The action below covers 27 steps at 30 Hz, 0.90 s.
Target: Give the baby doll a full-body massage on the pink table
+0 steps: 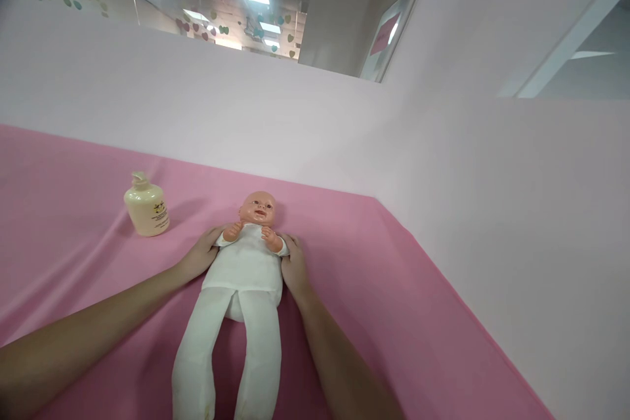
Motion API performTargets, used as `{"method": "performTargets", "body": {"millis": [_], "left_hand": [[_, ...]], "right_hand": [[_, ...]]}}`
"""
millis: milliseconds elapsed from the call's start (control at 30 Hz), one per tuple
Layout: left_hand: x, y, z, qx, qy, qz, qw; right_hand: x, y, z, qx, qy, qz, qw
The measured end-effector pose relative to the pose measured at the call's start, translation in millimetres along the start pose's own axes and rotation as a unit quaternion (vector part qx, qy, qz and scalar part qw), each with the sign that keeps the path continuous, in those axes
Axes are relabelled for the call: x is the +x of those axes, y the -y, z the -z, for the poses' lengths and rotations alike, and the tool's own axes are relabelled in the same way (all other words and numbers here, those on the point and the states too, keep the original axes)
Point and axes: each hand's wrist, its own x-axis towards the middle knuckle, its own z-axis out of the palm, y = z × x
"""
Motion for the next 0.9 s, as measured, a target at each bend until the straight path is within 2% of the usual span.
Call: {"method": "performTargets", "body": {"millis": [733,900], "left_hand": [[0.3,0.3,-0.5,0.004,0.002,0.006,1.0],[0.7,-5.1,-1.2,-0.035,-0.01,0.013,0.999]], "right_hand": [[0.3,-1.8,-0.5,0.001,-0.002,-0.009,1.0],[0.4,2.8,0.1,0.034,-0.008,-0.027,0.999]]}}
